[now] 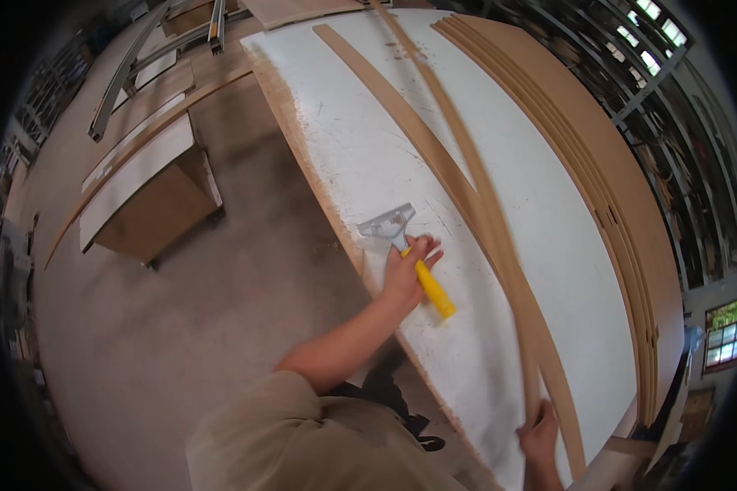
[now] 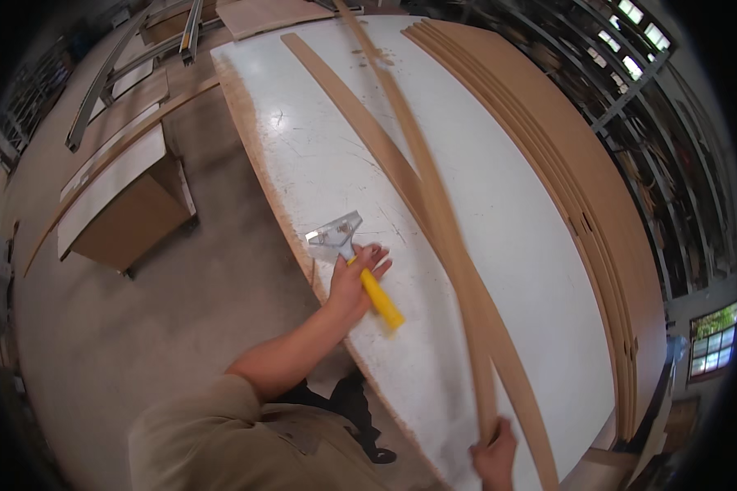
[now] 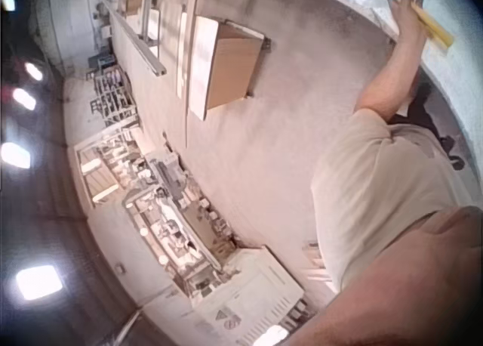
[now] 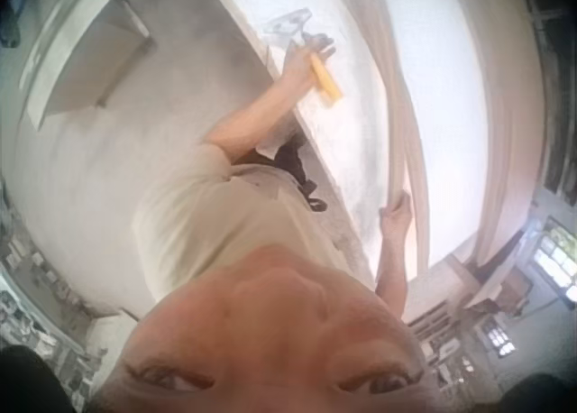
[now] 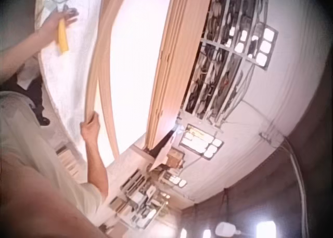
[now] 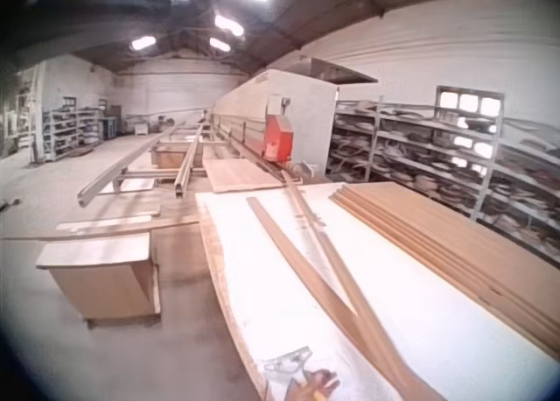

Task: The person uses a yellow-handled scraper to remove material from the surface of thin wooden planks. They repeatedly scrape along the length of each plank, then place it on a stack on the floor before picking up the next one.

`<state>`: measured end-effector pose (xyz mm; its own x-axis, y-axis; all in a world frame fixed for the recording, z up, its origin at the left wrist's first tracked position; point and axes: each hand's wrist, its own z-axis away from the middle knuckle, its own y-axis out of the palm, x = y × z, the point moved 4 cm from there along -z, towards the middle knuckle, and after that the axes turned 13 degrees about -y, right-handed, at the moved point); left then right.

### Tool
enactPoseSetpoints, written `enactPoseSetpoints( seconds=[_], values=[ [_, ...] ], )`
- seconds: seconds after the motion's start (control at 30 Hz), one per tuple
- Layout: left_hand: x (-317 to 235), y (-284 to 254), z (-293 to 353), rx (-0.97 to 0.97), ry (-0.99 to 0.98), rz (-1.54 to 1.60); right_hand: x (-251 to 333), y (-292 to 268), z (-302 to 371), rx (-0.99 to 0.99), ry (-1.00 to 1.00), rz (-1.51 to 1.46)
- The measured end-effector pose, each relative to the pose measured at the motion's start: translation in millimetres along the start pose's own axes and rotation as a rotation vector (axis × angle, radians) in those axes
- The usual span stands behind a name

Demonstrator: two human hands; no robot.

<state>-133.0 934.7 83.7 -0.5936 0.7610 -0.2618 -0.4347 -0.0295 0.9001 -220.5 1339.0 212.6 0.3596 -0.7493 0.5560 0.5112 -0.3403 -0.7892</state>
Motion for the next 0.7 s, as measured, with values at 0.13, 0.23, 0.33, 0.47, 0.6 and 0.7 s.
enactPoseSetpoints(
  seconds=[0.13,0.23,0.33,0.47,0.6,0.7],
  values=[
    [-19.7,11.8,-0.5,0.045,-0.073,-0.04,32.0,53.5,133.7,0.158,0.119,-0.227],
    [-39.2,0.4,5.0,0.125,-0.102,-0.118,49.7,60.9,191.0,0.35,0.173,-0.155],
    [-67.0,-3.3,24.4,0.292,-0.083,0.07,29.2,63.7,229.7,0.489,0.26,-0.393],
    [-75.9,-22.5,74.7,0.065,0.123,-0.181,-31.4,49.0,261.4,0.431,0.33,-0.532],
    [-16.3,-40.7,135.2,-0.069,0.199,-0.294,-103.1,10.7,246.6,0.443,0.151,0.095],
    [45.9,-42.7,188.5,-0.172,0.211,-0.45,-66.4,-15.3,249.9,-0.039,-0.333,0.422]
  ],
)
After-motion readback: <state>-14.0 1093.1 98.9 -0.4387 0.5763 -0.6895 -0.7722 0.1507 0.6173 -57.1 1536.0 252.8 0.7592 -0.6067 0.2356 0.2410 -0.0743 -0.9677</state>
